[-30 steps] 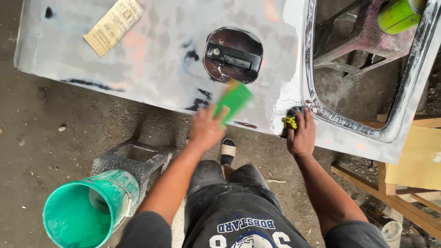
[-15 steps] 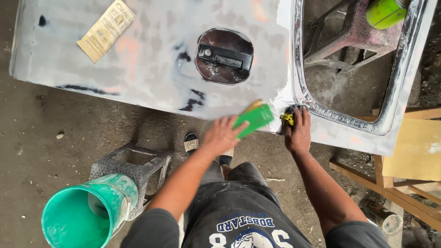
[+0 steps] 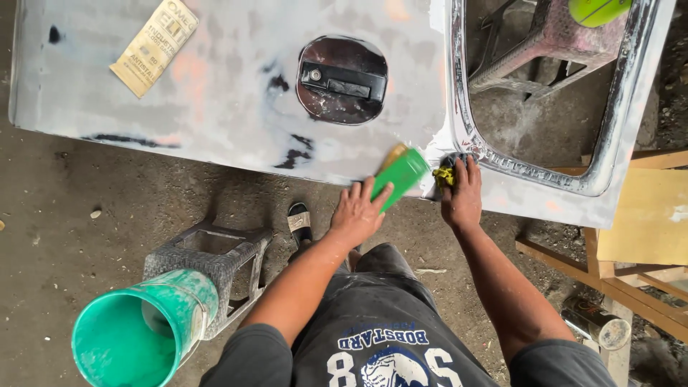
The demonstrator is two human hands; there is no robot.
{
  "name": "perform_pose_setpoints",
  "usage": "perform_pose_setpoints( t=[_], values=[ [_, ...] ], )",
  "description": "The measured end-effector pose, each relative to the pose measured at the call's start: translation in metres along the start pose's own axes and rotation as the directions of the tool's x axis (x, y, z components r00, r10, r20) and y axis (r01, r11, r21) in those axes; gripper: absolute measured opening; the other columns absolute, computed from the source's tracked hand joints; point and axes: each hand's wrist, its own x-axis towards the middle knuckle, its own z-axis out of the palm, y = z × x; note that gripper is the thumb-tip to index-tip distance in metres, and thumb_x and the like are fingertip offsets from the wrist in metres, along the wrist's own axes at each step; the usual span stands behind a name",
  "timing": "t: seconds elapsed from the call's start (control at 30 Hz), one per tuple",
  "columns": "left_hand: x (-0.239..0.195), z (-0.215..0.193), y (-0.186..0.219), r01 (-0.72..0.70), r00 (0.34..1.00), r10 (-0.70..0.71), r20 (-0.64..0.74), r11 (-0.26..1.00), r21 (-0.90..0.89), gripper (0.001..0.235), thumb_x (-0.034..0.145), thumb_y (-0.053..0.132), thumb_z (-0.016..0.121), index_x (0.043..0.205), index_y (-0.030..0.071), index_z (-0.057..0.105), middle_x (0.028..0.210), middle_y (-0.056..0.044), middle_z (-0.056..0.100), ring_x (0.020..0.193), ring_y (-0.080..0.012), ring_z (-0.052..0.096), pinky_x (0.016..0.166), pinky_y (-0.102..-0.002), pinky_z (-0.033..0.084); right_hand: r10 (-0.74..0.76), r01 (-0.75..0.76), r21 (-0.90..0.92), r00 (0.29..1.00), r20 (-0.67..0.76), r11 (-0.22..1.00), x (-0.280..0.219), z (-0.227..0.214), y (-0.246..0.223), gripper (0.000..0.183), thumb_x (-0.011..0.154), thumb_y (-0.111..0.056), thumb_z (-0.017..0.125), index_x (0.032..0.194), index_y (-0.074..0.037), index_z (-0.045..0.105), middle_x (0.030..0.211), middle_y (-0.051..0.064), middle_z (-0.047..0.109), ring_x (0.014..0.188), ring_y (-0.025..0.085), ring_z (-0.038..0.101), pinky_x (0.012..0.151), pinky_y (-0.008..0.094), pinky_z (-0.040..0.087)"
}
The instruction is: The person sands a large, silver car door with a green sanding block and a yellow cloth. They repeatedly dip the cloth into a green bucket of water and wipe the surface while sanding. The person works on the flat surface and around the fuel cap area.
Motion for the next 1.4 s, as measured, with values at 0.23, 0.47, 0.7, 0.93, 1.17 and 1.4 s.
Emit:
perform_pose_setpoints(
  t=[0.23, 0.47, 0.7, 0.93, 1.17, 1.4],
  values=[
    [-0.002, -0.047, -0.080, 0.186, 0.981, -0.189, 0.032, 0.980, 0.070, 0.073, 0.096, 0.039, 0.063, 0.162, 0.022, 0.035, 0.153, -0.020, 0.041, 0.122, -0.0368, 0.050, 0.089, -0.050, 0.049, -0.013, 0.014, 0.014, 1.000, -0.025, 1.000, 0.000, 0.000, -0.002, 0.074, 0.085, -0.003, 0.065, 0.155, -0.010, 0.041, 0.165, 0.021, 0.030, 0.151, 0.044, 0.026, 0.124, 0.049, 0.026],
    [0.006, -0.001, 0.009, 0.184, 0.983, -0.184, -0.008, 0.983, -0.026, 0.078, 0.096, 0.042, 0.063, 0.160, 0.025, 0.022, 0.151, -0.028, 0.033, 0.125, -0.0442, 0.046, 0.098, -0.056, 0.045, 0.009, -0.009, 0.020, 1.000, 0.003, 1.000, -0.001, -0.004, -0.003, 0.070, 0.087, -0.003, 0.067, 0.153, -0.011, 0.043, 0.165, 0.019, 0.030, 0.152, 0.041, 0.027, 0.124, 0.047, 0.027],
    [0.012, -0.022, -0.047, -0.149, 0.988, 0.151, -0.033, 0.987, 0.066, 0.074, 0.089, 0.041, 0.066, 0.155, 0.029, 0.035, 0.151, -0.021, 0.039, 0.126, -0.0407, 0.048, 0.099, -0.056, 0.043, 0.041, -0.041, 0.014, 0.999, 0.011, 0.999, -0.009, -0.025, 0.021, 0.074, 0.084, 0.002, 0.065, 0.153, -0.014, 0.044, 0.165, 0.014, 0.033, 0.152, 0.036, 0.031, 0.121, 0.042, 0.031],
    [0.001, -0.027, -0.010, 0.385, 0.887, -0.396, -0.238, 0.918, -0.092, 0.074, 0.091, 0.040, 0.068, 0.157, 0.022, 0.039, 0.147, -0.025, 0.039, 0.117, -0.0426, 0.049, 0.090, -0.056, 0.044, 0.006, -0.003, 0.035, 0.995, -0.102, 0.999, -0.011, -0.006, 0.032, 0.071, 0.086, 0.002, 0.065, 0.152, -0.010, 0.045, 0.164, 0.020, 0.034, 0.151, 0.042, 0.032, 0.123, 0.046, 0.030],
    [0.007, 0.003, -0.010, -0.319, 0.940, 0.324, -0.104, 0.946, 0.063, 0.076, 0.082, 0.039, 0.070, 0.151, 0.028, 0.043, 0.142, -0.021, 0.045, 0.118, -0.0405, 0.051, 0.092, -0.054, 0.045, 0.007, -0.003, 0.064, 0.997, -0.072, 0.998, -0.011, -0.011, 0.031, 0.074, 0.083, 0.003, 0.064, 0.153, -0.010, 0.045, 0.164, 0.019, 0.034, 0.151, 0.041, 0.032, 0.123, 0.045, 0.030],
    [0.000, -0.011, -0.071, 0.430, 0.845, -0.431, -0.317, 0.899, -0.079, 0.081, 0.091, 0.036, 0.071, 0.159, 0.021, 0.029, 0.145, -0.030, 0.038, 0.116, -0.0431, 0.050, 0.084, -0.054, 0.047, 0.116, -0.115, 0.035, 0.993, -0.038, 0.993, -0.010, -0.015, 0.017, 0.075, 0.083, 0.003, 0.063, 0.153, -0.014, 0.043, 0.165, 0.015, 0.031, 0.153, 0.038, 0.028, 0.124, 0.044, 0.028]
  ],
)
